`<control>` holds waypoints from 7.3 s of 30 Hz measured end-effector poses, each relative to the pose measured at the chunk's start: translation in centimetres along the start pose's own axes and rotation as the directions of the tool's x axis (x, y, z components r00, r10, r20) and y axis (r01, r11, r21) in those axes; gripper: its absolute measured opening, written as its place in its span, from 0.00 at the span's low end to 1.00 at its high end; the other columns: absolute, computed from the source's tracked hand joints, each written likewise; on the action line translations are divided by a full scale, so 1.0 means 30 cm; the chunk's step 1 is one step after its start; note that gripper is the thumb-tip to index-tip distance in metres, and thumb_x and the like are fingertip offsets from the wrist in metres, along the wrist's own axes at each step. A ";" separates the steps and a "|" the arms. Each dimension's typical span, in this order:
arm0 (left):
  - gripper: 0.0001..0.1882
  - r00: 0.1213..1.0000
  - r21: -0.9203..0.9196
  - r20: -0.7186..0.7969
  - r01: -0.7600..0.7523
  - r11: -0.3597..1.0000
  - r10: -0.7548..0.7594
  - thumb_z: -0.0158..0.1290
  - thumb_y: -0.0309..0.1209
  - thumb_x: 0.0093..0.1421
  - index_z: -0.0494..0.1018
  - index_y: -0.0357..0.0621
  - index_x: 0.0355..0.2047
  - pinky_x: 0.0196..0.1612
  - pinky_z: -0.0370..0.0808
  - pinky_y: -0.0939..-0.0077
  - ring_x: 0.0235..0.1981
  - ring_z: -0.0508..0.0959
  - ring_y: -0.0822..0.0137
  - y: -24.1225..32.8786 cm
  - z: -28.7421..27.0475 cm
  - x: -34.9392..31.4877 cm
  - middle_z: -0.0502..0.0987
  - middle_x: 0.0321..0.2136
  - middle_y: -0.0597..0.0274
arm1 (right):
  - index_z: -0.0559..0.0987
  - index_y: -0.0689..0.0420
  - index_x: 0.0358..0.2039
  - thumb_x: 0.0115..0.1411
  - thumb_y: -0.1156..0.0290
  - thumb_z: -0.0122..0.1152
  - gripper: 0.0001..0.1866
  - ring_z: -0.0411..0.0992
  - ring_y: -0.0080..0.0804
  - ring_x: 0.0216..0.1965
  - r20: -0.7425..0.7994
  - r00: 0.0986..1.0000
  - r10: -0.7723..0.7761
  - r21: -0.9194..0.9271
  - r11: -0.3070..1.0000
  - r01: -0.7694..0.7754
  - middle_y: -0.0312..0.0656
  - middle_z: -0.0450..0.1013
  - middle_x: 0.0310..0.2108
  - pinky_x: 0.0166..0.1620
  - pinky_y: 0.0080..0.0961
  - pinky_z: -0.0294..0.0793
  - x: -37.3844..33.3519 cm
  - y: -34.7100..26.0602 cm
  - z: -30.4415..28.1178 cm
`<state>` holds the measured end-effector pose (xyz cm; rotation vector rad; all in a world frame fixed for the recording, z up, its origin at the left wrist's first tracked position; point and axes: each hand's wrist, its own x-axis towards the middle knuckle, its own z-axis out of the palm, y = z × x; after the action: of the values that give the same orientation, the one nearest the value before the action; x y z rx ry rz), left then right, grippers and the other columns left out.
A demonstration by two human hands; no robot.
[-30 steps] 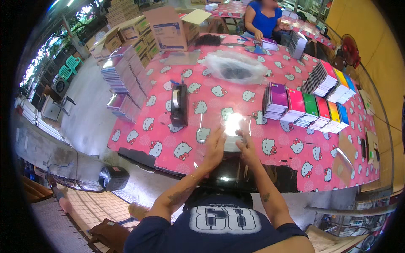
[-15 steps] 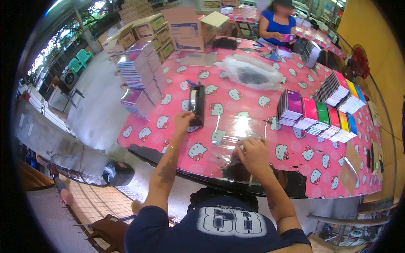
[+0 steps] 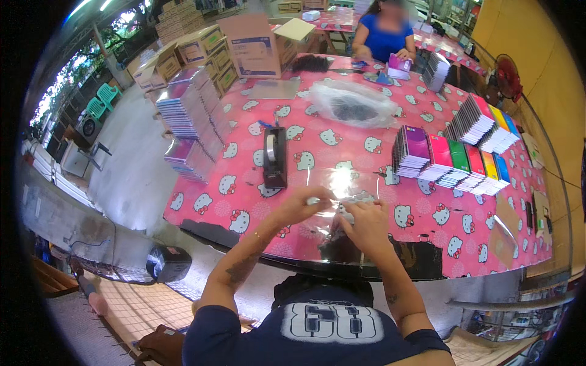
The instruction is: The person places small colorful notebooks into clear plastic bags and seals them using tape from a dispenser.
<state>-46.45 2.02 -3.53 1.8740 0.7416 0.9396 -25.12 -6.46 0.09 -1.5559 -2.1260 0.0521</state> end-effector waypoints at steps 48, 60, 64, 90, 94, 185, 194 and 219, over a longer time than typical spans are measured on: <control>0.23 0.962 0.545 0.213 -0.264 0.796 0.173 0.59 0.32 0.62 0.74 0.45 0.58 0.60 0.71 0.63 0.62 0.71 0.52 0.023 0.199 -0.013 0.71 0.61 0.52 | 0.74 0.58 0.58 0.51 0.64 0.75 0.34 0.63 0.47 0.65 0.135 0.951 -0.277 0.580 0.801 0.150 0.51 0.68 0.62 0.66 0.43 0.62 -0.065 0.320 0.022; 0.12 0.993 0.471 0.072 0.052 0.881 -0.098 0.61 0.37 0.58 0.79 0.45 0.39 0.33 0.75 0.59 0.27 0.81 0.52 0.024 0.239 0.124 0.79 0.24 0.54 | 0.72 0.57 0.58 0.55 0.75 0.67 0.28 0.74 0.44 0.48 -0.068 0.989 0.132 0.634 0.771 -0.059 0.52 0.74 0.48 0.55 0.41 0.71 -0.121 0.269 0.167; 0.11 0.998 0.689 0.009 0.037 0.723 -0.060 0.60 0.38 0.58 0.78 0.43 0.33 0.32 0.76 0.58 0.26 0.80 0.47 0.017 0.293 0.137 0.78 0.23 0.52 | 0.71 0.57 0.58 0.55 0.73 0.69 0.30 0.73 0.31 0.47 0.265 0.939 0.220 0.841 0.423 -0.337 0.43 0.73 0.48 0.50 0.30 0.74 -0.073 0.319 0.152; 0.17 0.982 0.383 -0.018 -0.166 0.909 0.187 0.64 0.37 0.57 0.80 0.46 0.45 0.51 0.72 0.63 0.49 0.76 0.55 0.018 0.267 0.042 0.77 0.46 0.53 | 0.83 0.58 0.42 0.58 0.70 0.67 0.12 0.72 0.37 0.51 -0.048 0.991 0.125 0.760 0.649 -0.045 0.47 0.73 0.49 0.53 0.32 0.71 -0.112 0.328 0.186; 0.07 0.983 0.443 -0.071 -0.124 0.888 0.172 0.63 0.32 0.56 0.81 0.46 0.34 0.34 0.72 0.64 0.30 0.76 0.58 0.012 0.273 0.070 0.78 0.27 0.59 | 0.84 0.59 0.40 0.59 0.71 0.67 0.10 0.72 0.38 0.51 -0.014 0.987 0.160 0.785 0.613 -0.088 0.47 0.75 0.46 0.53 0.32 0.72 -0.093 0.314 0.178; 0.21 -0.015 0.302 -0.909 0.667 0.682 0.416 0.49 0.36 0.69 0.72 0.35 0.56 0.54 0.70 0.59 0.52 0.74 0.50 -0.396 -0.796 -0.116 0.76 0.48 0.40 | 0.75 0.62 0.38 0.67 0.68 0.59 0.09 0.70 0.27 0.38 -0.138 0.728 0.672 0.712 0.579 -0.399 0.40 0.70 0.32 0.43 0.26 0.70 -0.351 0.568 0.367; 0.38 0.949 0.441 0.082 -0.310 0.843 0.306 0.62 0.31 0.55 0.62 0.41 0.65 0.61 0.67 0.52 0.60 0.67 0.41 0.086 0.887 0.532 0.60 0.61 0.34 | 0.70 0.58 0.60 0.63 0.66 0.59 0.25 0.61 0.58 0.64 -0.485 0.695 0.531 0.089 0.821 -0.564 0.58 0.65 0.60 0.66 0.46 0.59 -0.404 1.281 -0.189; 0.30 0.904 0.523 0.423 -0.303 0.797 0.065 0.53 0.28 0.61 0.64 0.37 0.64 0.69 0.58 0.49 0.68 0.61 0.46 0.067 1.793 0.410 0.67 0.62 0.43 | 0.74 0.63 0.51 0.65 0.67 0.58 0.18 0.71 0.46 0.51 -0.175 0.802 0.571 0.614 0.700 -0.364 0.52 0.73 0.49 0.56 0.40 0.68 -0.837 1.682 -0.385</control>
<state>5.39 -12.98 -15.20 2.6201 0.6430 0.4373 29.78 -14.64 -15.07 -1.5535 -1.2153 0.4896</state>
